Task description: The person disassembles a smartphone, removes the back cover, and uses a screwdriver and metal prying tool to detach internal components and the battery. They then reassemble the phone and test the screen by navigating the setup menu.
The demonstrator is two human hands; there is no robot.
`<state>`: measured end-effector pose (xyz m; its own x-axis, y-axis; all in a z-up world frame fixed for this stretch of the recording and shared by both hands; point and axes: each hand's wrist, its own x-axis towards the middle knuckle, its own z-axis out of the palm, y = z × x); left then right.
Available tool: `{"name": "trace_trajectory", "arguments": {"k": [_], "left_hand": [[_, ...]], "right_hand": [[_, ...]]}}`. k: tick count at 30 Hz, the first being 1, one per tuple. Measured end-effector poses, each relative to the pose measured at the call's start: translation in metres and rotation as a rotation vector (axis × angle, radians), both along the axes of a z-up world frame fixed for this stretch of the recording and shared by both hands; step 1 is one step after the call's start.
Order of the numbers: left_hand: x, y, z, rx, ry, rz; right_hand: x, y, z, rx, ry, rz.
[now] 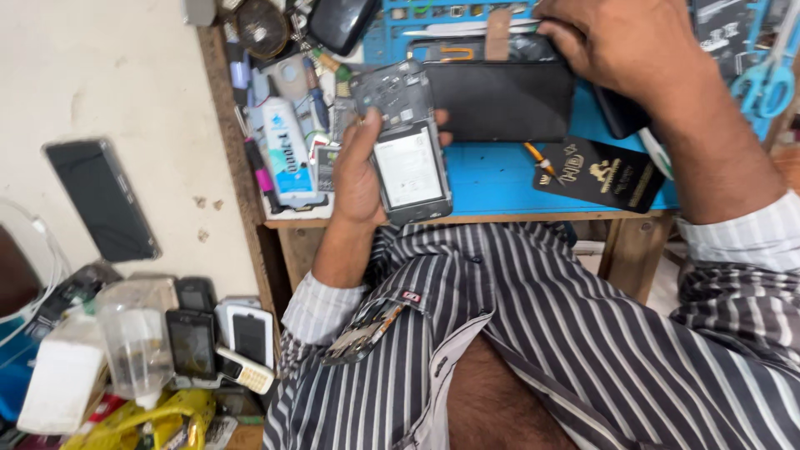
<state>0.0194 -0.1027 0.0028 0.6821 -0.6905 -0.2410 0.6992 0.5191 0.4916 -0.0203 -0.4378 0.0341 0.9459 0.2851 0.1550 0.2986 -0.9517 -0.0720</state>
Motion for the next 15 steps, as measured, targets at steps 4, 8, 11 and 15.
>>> {"name": "trace_trajectory", "arguments": {"k": [4, 8, 11, 15], "left_hand": [[0.003, -0.005, 0.003, 0.004, -0.058, -0.027], [0.005, -0.007, 0.009, 0.044, -0.083, -0.051], [0.007, -0.008, 0.012, 0.065, -0.098, -0.050], [0.010, -0.005, 0.012, -0.001, -0.060, -0.071]], "right_hand": [[0.009, 0.011, 0.001, -0.124, 0.049, -0.025], [0.011, 0.020, 0.012, -0.202, 0.039, -0.029], [0.008, 0.021, 0.017, -0.229, -0.011, -0.018], [-0.008, -0.002, 0.008, -0.114, 0.008, -0.051]]}}
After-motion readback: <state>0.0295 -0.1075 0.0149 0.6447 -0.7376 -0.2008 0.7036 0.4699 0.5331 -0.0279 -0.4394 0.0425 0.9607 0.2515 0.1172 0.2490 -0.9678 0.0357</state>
